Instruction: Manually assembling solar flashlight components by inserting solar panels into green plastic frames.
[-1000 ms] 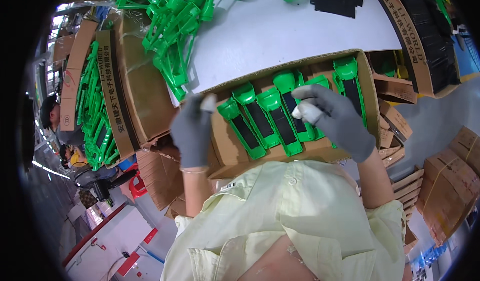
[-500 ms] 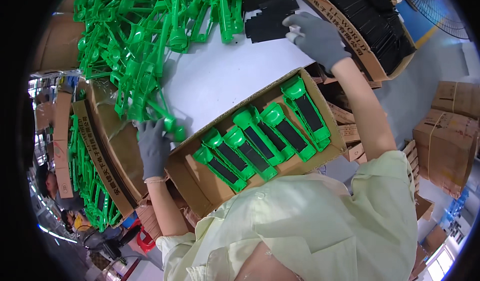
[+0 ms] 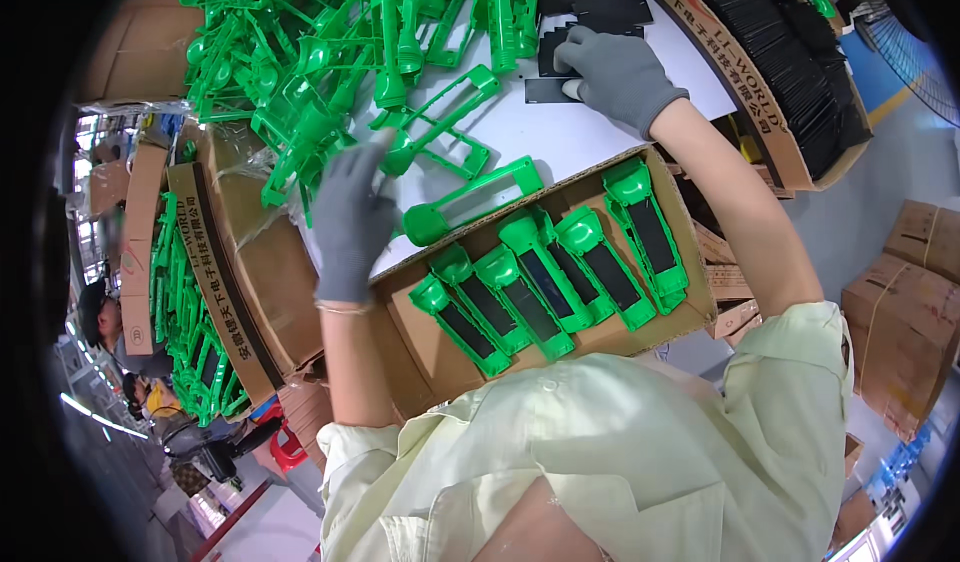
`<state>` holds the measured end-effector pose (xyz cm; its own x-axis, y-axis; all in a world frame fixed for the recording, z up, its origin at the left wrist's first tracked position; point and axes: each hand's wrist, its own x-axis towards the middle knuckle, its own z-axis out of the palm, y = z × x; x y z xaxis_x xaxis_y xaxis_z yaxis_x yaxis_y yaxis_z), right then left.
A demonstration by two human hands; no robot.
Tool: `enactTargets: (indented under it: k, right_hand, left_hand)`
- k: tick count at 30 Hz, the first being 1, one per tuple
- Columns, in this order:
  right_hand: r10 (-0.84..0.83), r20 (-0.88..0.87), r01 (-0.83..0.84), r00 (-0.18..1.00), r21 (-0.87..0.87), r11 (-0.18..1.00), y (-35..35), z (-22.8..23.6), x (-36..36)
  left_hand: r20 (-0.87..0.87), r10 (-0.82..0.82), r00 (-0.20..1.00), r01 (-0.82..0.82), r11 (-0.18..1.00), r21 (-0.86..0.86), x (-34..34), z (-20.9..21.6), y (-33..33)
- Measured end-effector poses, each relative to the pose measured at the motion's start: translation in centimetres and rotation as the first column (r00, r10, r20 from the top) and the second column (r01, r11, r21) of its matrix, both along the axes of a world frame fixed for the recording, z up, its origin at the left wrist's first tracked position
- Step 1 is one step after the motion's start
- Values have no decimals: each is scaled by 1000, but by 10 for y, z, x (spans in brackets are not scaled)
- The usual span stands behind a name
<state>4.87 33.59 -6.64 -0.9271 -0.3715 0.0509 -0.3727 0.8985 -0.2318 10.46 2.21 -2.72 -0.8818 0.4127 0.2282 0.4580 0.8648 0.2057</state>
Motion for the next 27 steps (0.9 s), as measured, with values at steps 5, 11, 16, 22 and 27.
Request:
enactTargets:
  k: [5,11,16,22,27]
  right_hand:
    - [13,-32,-15,999,-44,999,-9,3,2]
    - [7,-8,-6,1000,94,996,-22,6,-4]
    - [-4,0,4,1000,-76,997,-6,-2,2]
    - [-99,420,409,902,-758,508,-20,69,53]
    - [13,158,141,987,-914,382,-37,81,99]
  left_hand:
    - [-32,-196,980,186,963,-194,-17,-5,-20]
    - [-38,-335,941,316,916,-247,-37,-30,-19]
    - [-92,-290,952,294,955,34,-28,-6,-21]
    - [498,-173,850,-472,172,865,42,10,-2]
    - [659,-418,625,-738,-40,674,80,5,19]
